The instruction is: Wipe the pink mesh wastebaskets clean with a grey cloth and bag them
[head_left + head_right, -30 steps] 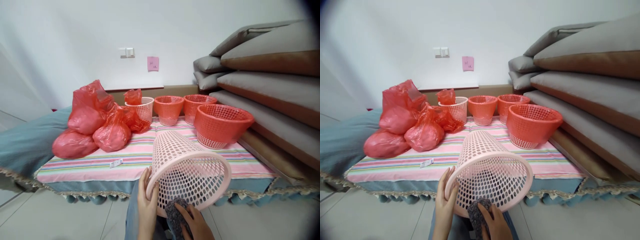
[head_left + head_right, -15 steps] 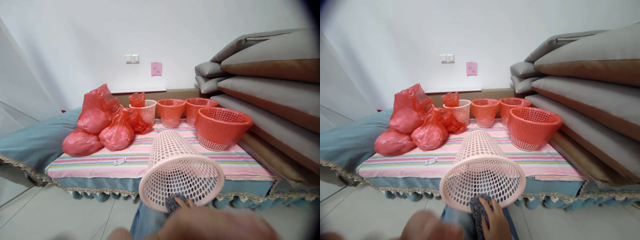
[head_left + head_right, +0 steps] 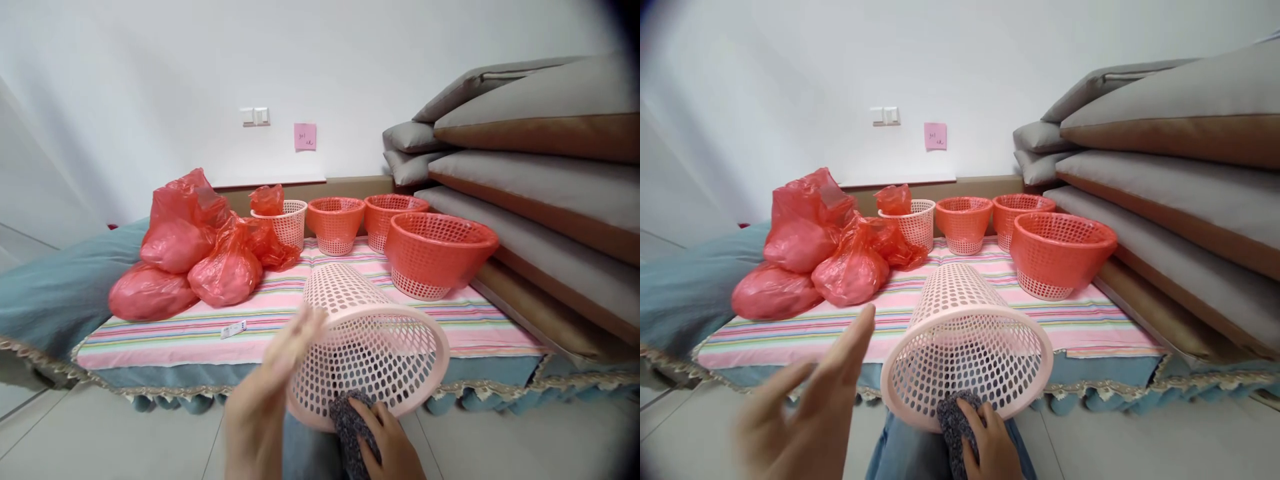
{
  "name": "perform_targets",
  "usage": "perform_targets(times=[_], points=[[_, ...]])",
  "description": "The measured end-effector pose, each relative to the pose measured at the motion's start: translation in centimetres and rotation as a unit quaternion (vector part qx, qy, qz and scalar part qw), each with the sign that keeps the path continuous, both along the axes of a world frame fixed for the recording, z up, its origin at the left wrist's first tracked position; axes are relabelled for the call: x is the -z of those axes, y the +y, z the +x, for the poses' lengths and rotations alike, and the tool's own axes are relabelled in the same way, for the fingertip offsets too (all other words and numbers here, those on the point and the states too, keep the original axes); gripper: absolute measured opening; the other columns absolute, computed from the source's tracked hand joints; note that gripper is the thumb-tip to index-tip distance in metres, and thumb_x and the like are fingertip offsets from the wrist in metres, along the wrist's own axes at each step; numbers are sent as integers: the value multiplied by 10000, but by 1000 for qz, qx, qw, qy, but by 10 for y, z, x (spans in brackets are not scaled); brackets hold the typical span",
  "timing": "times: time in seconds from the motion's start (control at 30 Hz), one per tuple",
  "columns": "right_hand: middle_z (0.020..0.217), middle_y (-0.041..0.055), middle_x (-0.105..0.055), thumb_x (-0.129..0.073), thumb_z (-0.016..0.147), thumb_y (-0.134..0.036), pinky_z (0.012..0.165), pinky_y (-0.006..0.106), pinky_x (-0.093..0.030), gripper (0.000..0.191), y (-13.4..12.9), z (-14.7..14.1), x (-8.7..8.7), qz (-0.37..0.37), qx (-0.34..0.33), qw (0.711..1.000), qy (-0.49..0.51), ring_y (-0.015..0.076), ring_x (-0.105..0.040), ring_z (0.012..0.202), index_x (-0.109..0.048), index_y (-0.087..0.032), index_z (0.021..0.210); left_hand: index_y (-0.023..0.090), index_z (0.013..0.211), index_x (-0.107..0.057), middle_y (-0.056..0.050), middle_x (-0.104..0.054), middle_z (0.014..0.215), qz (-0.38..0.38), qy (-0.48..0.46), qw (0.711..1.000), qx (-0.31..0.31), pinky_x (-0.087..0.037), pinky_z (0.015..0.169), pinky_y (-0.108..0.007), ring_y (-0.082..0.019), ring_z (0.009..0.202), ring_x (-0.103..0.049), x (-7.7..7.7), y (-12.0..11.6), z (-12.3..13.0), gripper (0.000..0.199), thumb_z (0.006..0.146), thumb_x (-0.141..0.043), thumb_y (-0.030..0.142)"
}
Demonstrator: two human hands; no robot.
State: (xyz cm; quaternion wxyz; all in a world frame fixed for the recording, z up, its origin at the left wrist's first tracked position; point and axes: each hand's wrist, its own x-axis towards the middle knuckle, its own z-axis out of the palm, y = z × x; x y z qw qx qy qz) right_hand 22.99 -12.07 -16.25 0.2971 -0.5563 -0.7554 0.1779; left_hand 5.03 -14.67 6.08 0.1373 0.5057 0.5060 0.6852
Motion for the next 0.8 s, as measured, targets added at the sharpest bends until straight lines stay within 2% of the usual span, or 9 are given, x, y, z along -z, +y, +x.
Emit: perform_targets(times=[0.07, 0.13, 0.23, 0.3, 0.37, 0.43, 0.57, 0.67, 0.8], points=[[1065, 73, -623, -439, 874, -226, 821, 340, -562, 520, -1, 1, -10, -41, 3, 999, 24, 227, -651, 979, -520, -360, 1370, 338, 1220, -627, -75, -570, 1393, -28, 77, 996, 46, -342, 1100, -612, -375, 1346, -438, 24, 30, -18, 597, 668, -799, 482], [1097, 74, -628, -444, 879, -237, 830, 310, -553, 499, -1, 3, -19, -82, -6, 995, 49, 210, -649, 991, -537, -345, 1357, 290, 1235, -621, -93, -542, 1428, -69, 133, 987, 57, -294, 1125, -608, -366, 1366, -418, 60, 55, -36, 588, 685, -789, 416], [1223, 75, -623, -472, 862, -231, 917, 318, -524, 495, 1, 6, -31, -126, -27, 988, 87, 216, -627, 1100, -560, -344, 1335, 239, 1210, -644, -105, -628, 1328, -97, 27, 993, 68, -383, 1096, -504, -310, 1264, -545, 109, 79, -48, 447, 803, -658, 422], [1302, 67, -604, -493, 845, -229, 998, 357, -486, 485, 7, 8, -42, -140, -38, 982, 123, 227, -585, 1192, -585, -333, 1309, 205, 1124, -691, -103, -709, 1176, -97, -42, 993, 51, -452, 1033, -448, -295, 1142, -629, 121, 88, -41, 402, 804, -647, 444], [1351, 57, -585, -506, 847, -252, 1077, 404, -426, 460, 20, 11, -59, -142, -47, 974, 169, 230, -536, 1263, -599, -311, 1294, 183, 1045, -717, -91, -743, 1057, -105, -77, 991, 37, -484, 979, -413, -280, 1045, -666, 116, 100, -27, 372, 781, -675, 443], [1370, 59, -578, -515, 862, -289, 1125, 438, -371, 439, 43, 14, -79, -128, -50, 968, 208, 229, -511, 1291, -603, -279, 1292, 176, 1042, -713, -80, -744, 1036, -108, -91, 989, 33, -485, 952, -381, -258, 1019, -664, 99, 117, -14, 354, 789, -676, 420], [1348, 86, -597, -527, 855, -286, 1137, 453, -355, 443, 112, 19, -111, -46, -20, 971, 233, 229, -530, 1271, -608, -207, 1284, 171, 1035, -702, -53, -732, 986, -72, -45, 996, -9, -477, 896, -321, -225, 972, -649, 65, 172, -5, 295, 824, -615, 358], [1335, 92, -606, -514, 848, -273, 1124, 442, -375, 452, 169, 18, -118, 29, 31, 970, 238, 226, -545, 1255, -602, -187, 1282, 165, 998, -701, -40, -727, 950, -45, 9, 999, -17, -476, 860, -310, -214, 923, -643, 53, 219, -13, 261, 819, -579, 312], [1313, 83, -624, -516, 835, -256, 1116, 429, -389, 446, 235, 5, -114, 62, 64, 962, 260, 224, -560, 1241, -612, -190, 1265, 173, 999, -700, -29, -728, 926, -29, 83, 994, 59, -475, 835, -316, -209, 882, -637, 42, 272, -23, 258, 821, -573, 309]])
